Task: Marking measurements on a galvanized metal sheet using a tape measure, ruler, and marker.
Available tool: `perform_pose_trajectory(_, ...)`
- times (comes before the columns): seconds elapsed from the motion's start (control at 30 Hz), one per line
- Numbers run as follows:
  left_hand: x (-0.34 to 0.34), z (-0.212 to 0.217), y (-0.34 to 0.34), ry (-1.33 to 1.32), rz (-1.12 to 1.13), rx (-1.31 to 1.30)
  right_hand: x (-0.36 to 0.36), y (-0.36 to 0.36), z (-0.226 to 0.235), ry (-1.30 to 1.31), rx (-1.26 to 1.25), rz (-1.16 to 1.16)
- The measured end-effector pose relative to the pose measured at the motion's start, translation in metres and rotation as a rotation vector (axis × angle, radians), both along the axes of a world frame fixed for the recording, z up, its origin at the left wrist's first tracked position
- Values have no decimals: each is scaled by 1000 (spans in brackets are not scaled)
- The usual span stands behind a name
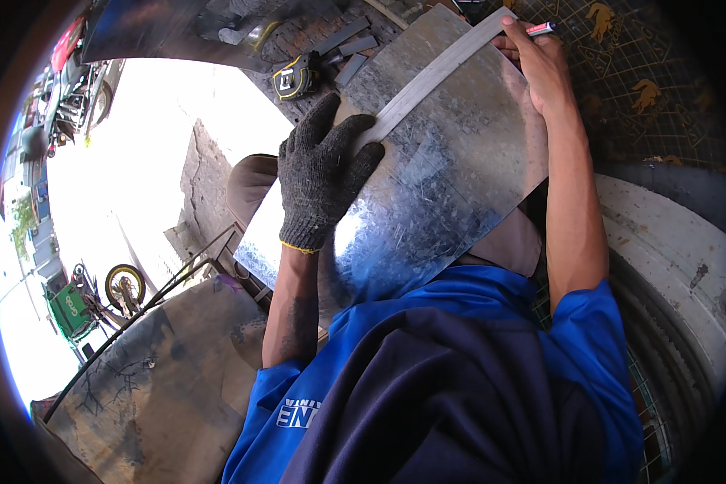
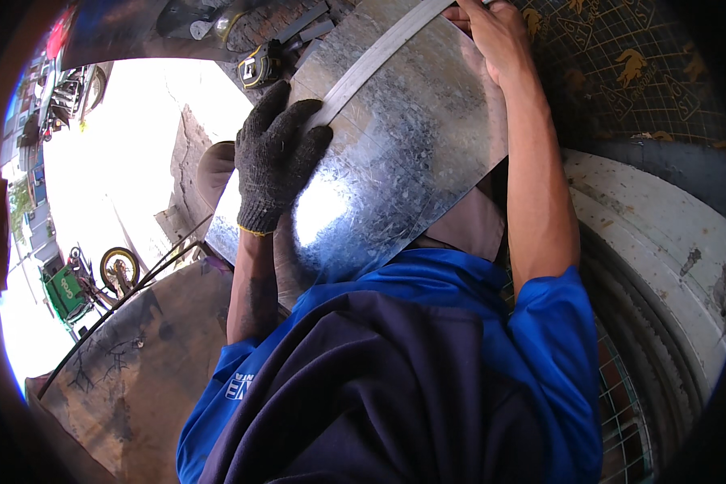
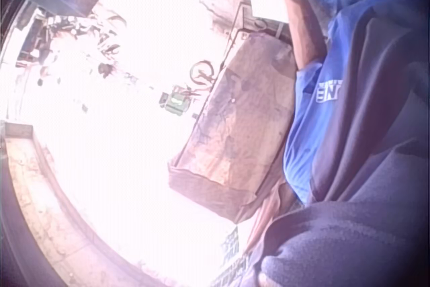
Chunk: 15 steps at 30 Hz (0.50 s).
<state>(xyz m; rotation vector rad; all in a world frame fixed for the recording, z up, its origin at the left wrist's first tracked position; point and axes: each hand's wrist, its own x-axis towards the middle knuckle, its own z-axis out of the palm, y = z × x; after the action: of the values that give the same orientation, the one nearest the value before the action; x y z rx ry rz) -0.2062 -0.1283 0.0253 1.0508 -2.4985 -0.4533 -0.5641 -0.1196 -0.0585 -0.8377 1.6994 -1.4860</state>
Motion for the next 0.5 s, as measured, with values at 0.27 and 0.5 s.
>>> perform_pose_trajectory(0.27, 0, -1, 0, -43, 9, -27, 0, -1, 0, -67, 18, -18)
perform_pose_trajectory(0.5, 0, 1, -1, -34, -3, -30, 3, 0, -2, -47, -14, -16)
